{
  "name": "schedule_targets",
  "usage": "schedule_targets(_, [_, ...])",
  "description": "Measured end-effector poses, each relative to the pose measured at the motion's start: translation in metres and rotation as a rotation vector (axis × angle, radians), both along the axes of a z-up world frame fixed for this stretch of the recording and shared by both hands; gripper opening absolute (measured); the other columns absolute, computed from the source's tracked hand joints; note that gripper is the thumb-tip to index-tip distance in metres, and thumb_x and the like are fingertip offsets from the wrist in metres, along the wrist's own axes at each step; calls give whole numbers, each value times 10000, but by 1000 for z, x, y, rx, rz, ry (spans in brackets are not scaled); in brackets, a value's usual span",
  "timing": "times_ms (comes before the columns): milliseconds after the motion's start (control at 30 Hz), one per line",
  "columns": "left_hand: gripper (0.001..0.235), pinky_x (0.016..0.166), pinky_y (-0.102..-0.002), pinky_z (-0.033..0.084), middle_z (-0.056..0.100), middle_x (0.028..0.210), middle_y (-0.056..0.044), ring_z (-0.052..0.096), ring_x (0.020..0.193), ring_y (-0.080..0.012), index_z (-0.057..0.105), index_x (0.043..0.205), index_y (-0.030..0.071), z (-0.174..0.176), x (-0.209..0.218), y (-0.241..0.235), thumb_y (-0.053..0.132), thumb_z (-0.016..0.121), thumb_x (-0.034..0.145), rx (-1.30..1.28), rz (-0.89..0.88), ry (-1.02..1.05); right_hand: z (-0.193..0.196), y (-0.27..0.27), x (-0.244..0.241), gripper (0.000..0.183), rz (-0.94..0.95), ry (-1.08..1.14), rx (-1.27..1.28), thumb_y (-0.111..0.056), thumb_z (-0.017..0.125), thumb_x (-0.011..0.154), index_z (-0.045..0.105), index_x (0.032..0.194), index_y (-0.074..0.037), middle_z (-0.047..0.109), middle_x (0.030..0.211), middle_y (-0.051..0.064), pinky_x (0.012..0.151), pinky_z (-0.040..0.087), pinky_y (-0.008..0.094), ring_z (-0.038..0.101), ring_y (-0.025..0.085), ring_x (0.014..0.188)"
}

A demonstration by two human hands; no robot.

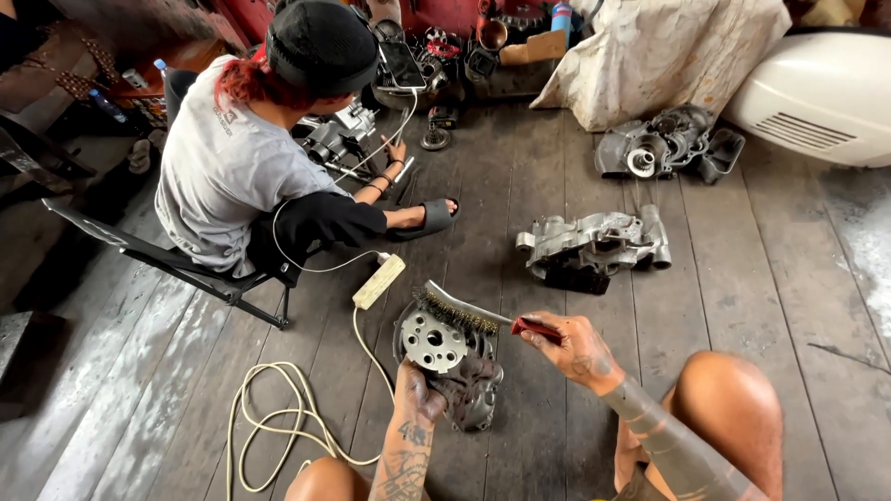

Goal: Cleaning a motorcycle engine component by scrubbing it with a wire brush to remove dirt and grease.

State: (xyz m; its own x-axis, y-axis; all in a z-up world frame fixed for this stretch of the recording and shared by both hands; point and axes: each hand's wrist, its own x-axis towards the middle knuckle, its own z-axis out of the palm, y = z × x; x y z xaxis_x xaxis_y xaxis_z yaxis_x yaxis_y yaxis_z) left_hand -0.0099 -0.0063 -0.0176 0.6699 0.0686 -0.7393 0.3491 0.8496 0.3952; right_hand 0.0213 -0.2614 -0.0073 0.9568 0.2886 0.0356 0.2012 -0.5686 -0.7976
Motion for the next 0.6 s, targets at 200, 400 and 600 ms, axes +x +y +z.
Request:
schedule_targets(200, [367, 956, -528, 564, 718, 1243, -196, 673, 1135, -376, 694, 1215, 24, -15, 0, 2, 257, 525, 986, 30, 22, -3, 7, -4, -14, 310, 29, -5, -51, -387, 672, 926, 735, 1160, -193, 827, 896, -21, 596, 529, 306, 723, 146, 645])
schedule_targets(400, [419, 990, -566, 542, 691, 1289, -227, 642, 1181, -424, 667, 1260, -9, -17, -5, -13, 270, 499, 996, 37, -12, 13, 46, -23, -42, 281, 57, 14, -266, -428, 568, 968, 641, 1196, -279, 781, 844, -16, 623, 542, 409, 719, 259, 668])
schedule_targets(600, [394, 976, -579, 519, 656, 1289, -233, 603, 1184, -427, 639, 1262, 1, -80, -29, -12, 257, 452, 1028, 124, -81, 110, -10, -75, -85, 397, -78, 42, -505, -585, 574, 873, 638, 1259, -520, 670, 1139, 30, 838, 554, 445, 677, 329, 937])
